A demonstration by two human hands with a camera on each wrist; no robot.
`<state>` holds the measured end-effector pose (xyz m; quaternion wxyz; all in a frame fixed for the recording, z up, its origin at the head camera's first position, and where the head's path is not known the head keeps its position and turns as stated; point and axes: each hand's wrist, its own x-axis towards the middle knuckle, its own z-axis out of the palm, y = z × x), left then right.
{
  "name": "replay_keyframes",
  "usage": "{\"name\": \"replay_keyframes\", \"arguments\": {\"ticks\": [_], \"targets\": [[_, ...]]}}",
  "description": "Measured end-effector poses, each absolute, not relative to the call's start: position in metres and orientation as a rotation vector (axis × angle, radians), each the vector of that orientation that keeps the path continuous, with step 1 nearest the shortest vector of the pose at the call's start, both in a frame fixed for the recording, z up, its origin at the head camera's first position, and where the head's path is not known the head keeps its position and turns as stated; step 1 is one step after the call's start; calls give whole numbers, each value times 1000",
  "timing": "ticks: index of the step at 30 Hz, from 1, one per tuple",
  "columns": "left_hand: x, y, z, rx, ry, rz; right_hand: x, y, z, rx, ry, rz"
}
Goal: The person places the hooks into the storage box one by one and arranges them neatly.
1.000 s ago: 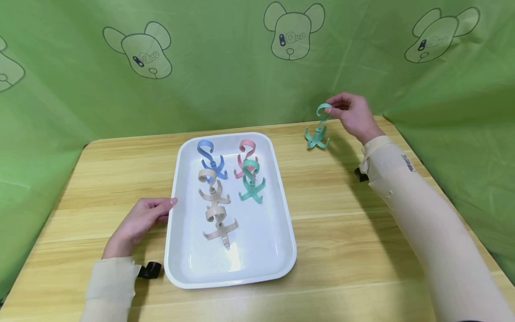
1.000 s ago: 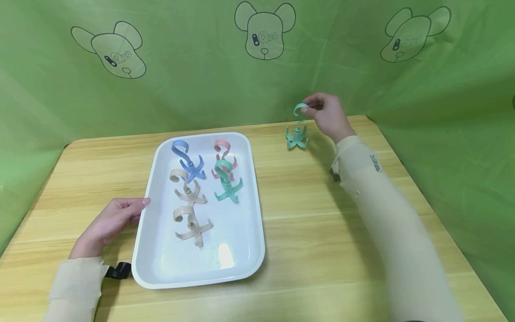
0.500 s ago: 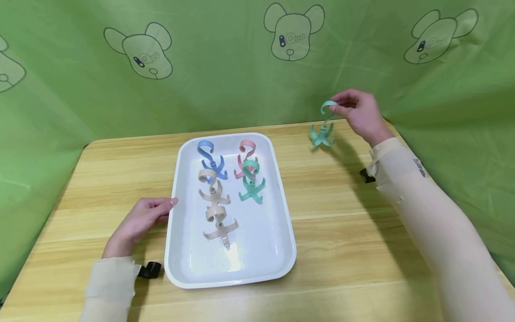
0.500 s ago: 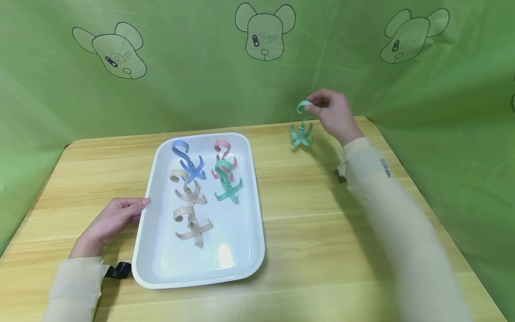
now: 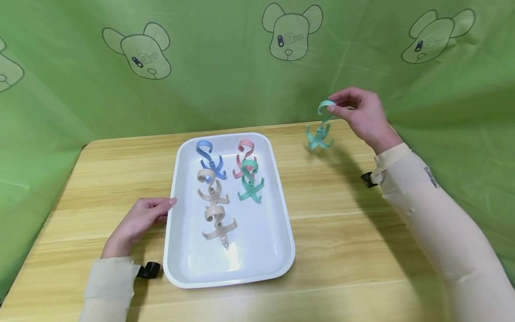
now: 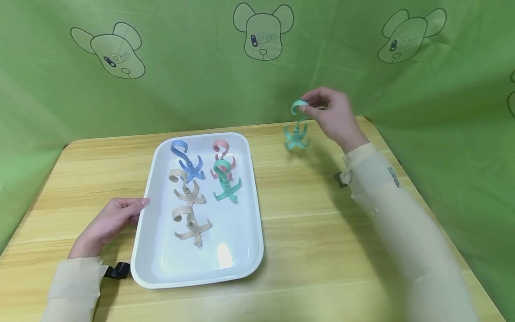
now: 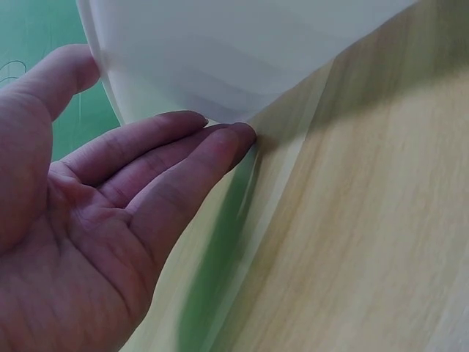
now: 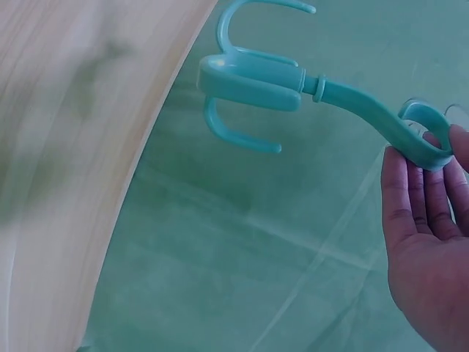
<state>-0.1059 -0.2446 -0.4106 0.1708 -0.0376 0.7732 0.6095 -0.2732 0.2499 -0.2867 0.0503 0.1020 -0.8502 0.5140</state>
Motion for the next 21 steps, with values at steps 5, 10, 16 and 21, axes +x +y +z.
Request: {"name": "replay_keyframes", "arguments": {"ticks": [5,10,16,21], "targets": [[-105,-246,-409,-89,2191,1738,-267,244,-285,354,-2560,1578],[-105,-245,-410,-87,2184,1752,-262,241,-284,406,-2501,1608],[-105,-244,-412,-81,2195,1760,-252,237,-280,446,-2475,1605],[-106,-243,-413,-76,2194,1765,-242,233,-275,463,-2469,1614]]}}
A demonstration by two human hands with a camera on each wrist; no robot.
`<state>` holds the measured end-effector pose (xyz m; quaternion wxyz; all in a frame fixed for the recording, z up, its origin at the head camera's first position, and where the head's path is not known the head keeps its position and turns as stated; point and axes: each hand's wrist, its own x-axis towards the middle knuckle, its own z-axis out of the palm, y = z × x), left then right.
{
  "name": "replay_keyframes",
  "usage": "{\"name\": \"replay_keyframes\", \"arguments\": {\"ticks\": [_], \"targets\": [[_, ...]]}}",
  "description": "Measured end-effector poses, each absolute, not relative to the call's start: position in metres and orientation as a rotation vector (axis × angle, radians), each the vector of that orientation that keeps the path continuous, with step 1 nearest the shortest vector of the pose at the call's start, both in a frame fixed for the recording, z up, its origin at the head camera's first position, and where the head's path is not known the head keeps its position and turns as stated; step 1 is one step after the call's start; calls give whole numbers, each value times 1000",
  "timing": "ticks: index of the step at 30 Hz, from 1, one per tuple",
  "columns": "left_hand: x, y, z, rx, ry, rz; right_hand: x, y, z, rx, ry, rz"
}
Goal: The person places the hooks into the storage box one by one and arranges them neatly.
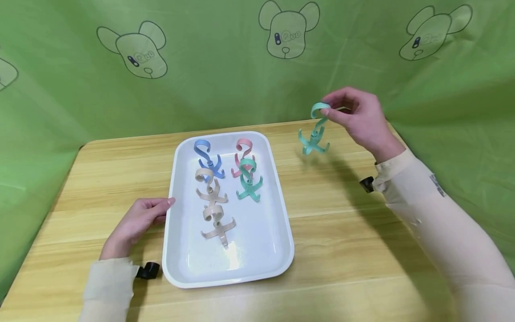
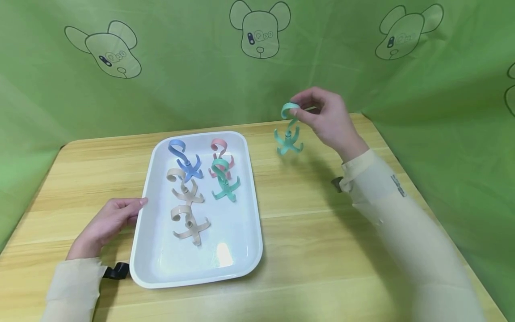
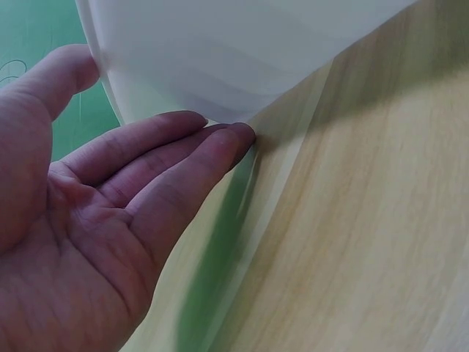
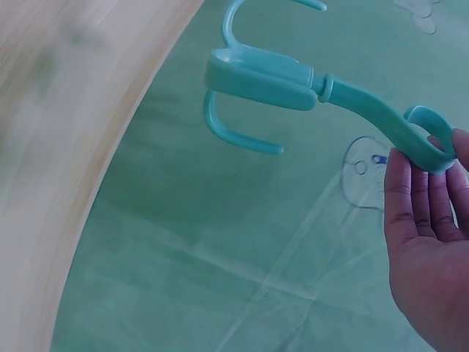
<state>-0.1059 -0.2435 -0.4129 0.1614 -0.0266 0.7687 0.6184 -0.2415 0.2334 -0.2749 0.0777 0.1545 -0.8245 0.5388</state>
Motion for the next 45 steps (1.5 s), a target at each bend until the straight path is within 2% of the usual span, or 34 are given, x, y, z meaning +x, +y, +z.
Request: {"name": "replay_keyframes", "arguments": {"ticks": [17,24,45], "targets": [[-105,-244,-410,-89,2179,1755,-204,210,-259,690,-2421,1624],[-105,-244,-412,-73,2193,1750,-187,196,-257,877,-2428,1538],[-107,-244,-411,-79,2207,1739,-162,171,-255,1211,-2340,1568]]}}
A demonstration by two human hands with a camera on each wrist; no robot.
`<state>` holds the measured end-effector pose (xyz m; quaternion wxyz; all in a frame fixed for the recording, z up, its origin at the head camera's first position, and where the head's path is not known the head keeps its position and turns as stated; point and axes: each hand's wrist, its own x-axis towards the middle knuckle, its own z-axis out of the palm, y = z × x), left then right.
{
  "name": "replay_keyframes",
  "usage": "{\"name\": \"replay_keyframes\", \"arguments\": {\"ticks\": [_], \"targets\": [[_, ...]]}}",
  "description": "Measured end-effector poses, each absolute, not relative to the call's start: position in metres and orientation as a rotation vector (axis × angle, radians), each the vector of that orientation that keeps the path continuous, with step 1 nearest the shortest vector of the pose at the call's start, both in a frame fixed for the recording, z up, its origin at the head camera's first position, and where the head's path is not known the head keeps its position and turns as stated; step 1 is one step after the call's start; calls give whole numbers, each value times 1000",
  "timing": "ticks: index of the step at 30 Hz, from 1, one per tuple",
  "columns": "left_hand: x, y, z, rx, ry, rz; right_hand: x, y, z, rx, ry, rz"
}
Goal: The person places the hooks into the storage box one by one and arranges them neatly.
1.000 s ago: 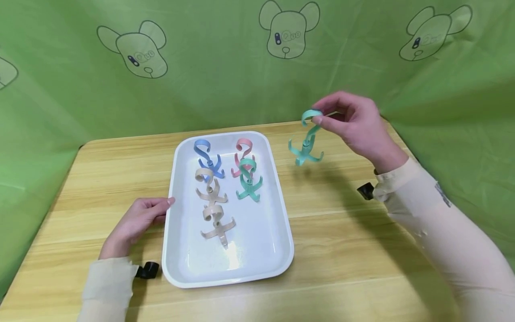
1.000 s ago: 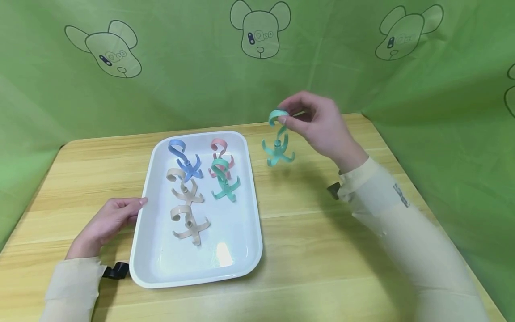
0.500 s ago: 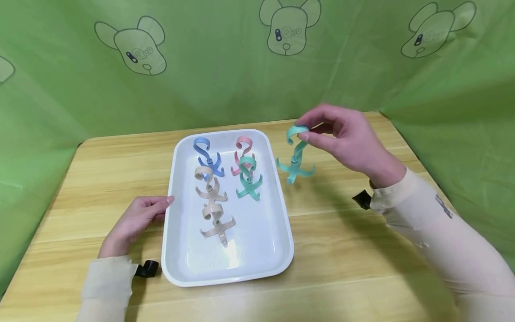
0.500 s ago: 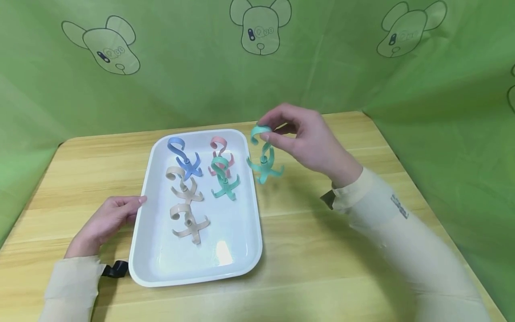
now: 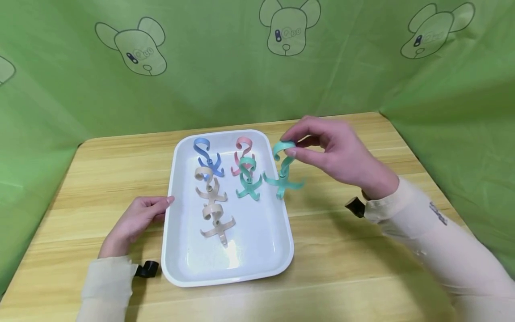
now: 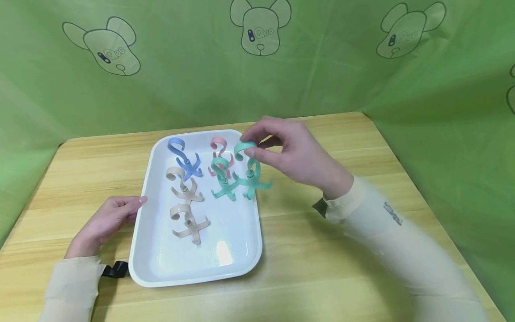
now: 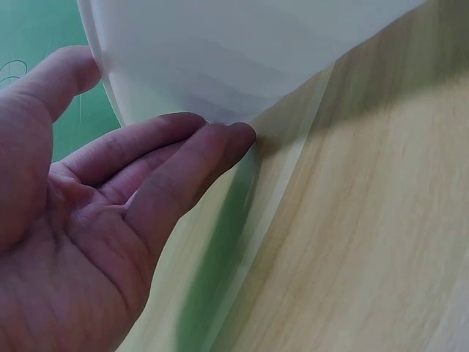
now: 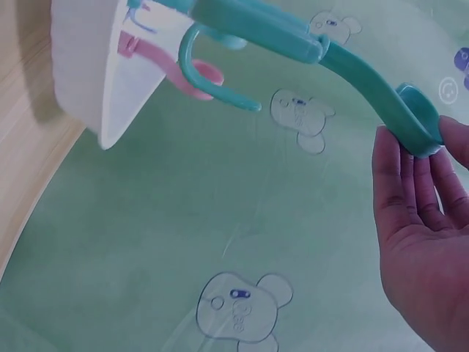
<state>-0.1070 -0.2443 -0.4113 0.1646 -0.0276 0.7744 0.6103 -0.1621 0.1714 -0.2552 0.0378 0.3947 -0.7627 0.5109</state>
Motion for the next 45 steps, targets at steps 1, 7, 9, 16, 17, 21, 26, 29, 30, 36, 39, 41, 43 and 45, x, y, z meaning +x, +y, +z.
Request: {"name": "replay_keyframes", "arguments": {"ticks": [1,7,9,16,17,21,26,29,30,36,39,41,43,45], "targets": [[-107,-244,-411,-78,2208,1736,-161,170,-256,1231,-2340,1567],[-107,-244,-410,-69,2200,1752,-158,160,-260,1315,-2370,1563],[-107,-243,-410,-66,2193,1762,-157,157,-262,1321,-2389,1557],[-106,-243,-411,-63,2202,1756,-152,148,-268,1365,-2444,1554],[-106,-243,-412,-66,2202,1758,-152,147,-269,1375,-2450,1554],[-107,-243,-412,-70,2203,1760,-151,141,-276,1420,-2469,1566],[-107,-243,-413,-77,2199,1764,-152,137,-284,1441,-2507,1574],[-107,-243,-413,-80,2199,1768,-152,135,-288,1450,-2544,1564],[-107,-243,-413,-82,2199,1768,-152,135,-290,1456,-2558,1556],[-107,-243,-413,-87,2198,1768,-150,131,-295,1467,-2627,1511],[-107,-243,-413,-83,2196,1771,-149,129,-298,1470,-2648,1505],[-107,-243,-413,-82,2192,1774,-148,128,-300,1480,-2658,1523],[-107,-243,-414,-83,2188,1776,-147,127,-303,1486,-2672,1533],[-108,-243,-414,-83,2184,1778,-147,126,-305,1494,-2681,1548]]}}
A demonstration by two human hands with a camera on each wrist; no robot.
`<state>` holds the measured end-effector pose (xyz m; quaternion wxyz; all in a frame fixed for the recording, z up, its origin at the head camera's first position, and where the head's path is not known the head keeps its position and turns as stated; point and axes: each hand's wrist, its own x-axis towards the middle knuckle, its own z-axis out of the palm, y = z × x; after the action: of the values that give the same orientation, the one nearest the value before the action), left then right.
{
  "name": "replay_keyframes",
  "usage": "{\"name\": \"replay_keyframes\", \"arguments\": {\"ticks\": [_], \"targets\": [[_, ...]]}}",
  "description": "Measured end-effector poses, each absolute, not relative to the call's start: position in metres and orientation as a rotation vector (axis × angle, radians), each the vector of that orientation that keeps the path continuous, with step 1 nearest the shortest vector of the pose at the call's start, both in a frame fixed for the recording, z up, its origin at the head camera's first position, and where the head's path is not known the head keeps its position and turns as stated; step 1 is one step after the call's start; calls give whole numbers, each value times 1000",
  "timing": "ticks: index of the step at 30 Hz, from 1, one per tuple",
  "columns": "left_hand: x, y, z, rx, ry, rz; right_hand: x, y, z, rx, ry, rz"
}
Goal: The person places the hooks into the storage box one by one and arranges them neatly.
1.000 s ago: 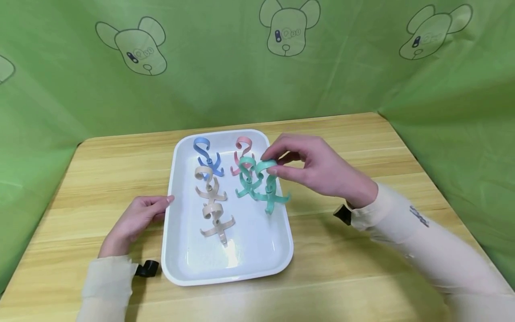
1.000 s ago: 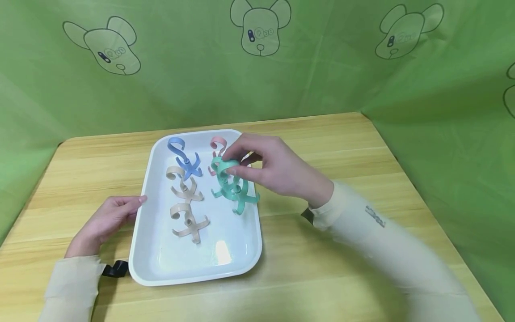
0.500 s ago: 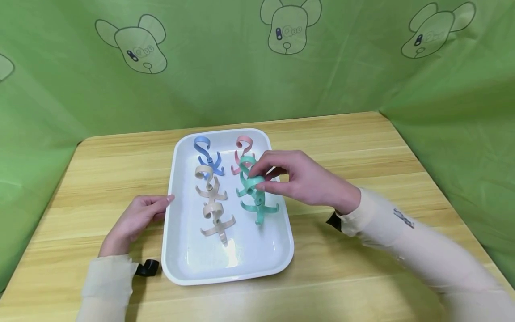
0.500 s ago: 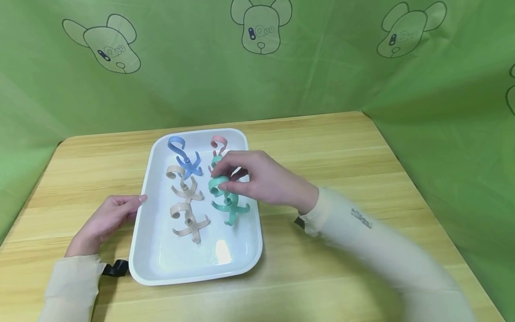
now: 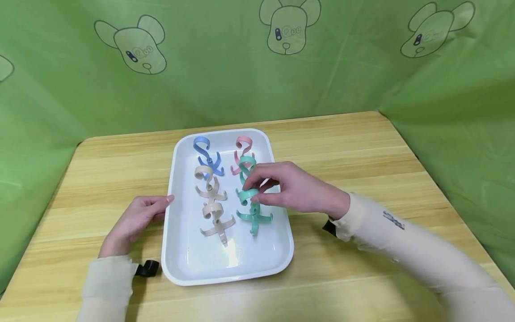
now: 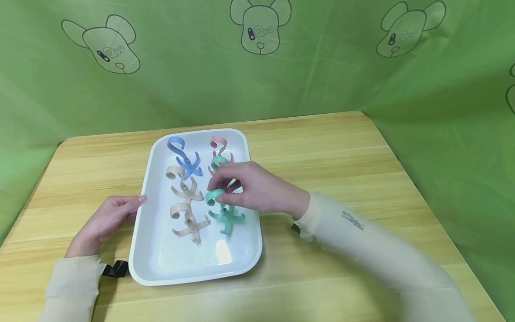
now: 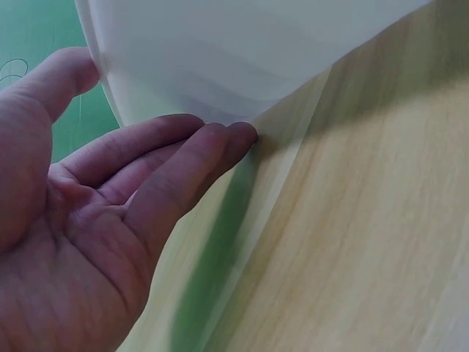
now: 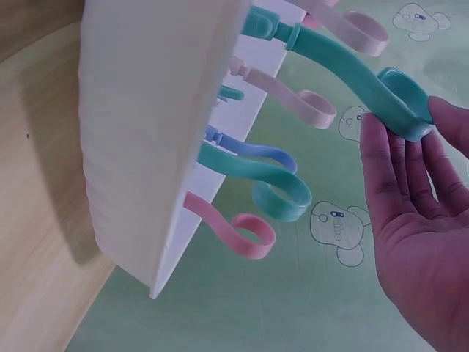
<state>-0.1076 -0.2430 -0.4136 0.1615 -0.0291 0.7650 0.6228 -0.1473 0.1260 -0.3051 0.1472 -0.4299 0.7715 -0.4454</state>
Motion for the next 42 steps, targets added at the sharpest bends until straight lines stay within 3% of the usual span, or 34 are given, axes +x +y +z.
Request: {"name": "replay_keyframes", "arguments": {"ticks": [42], "targets": [[-108,-246,-416,-87,2177,1783,-151,135,-323,-1151,2304,-1191]]}}
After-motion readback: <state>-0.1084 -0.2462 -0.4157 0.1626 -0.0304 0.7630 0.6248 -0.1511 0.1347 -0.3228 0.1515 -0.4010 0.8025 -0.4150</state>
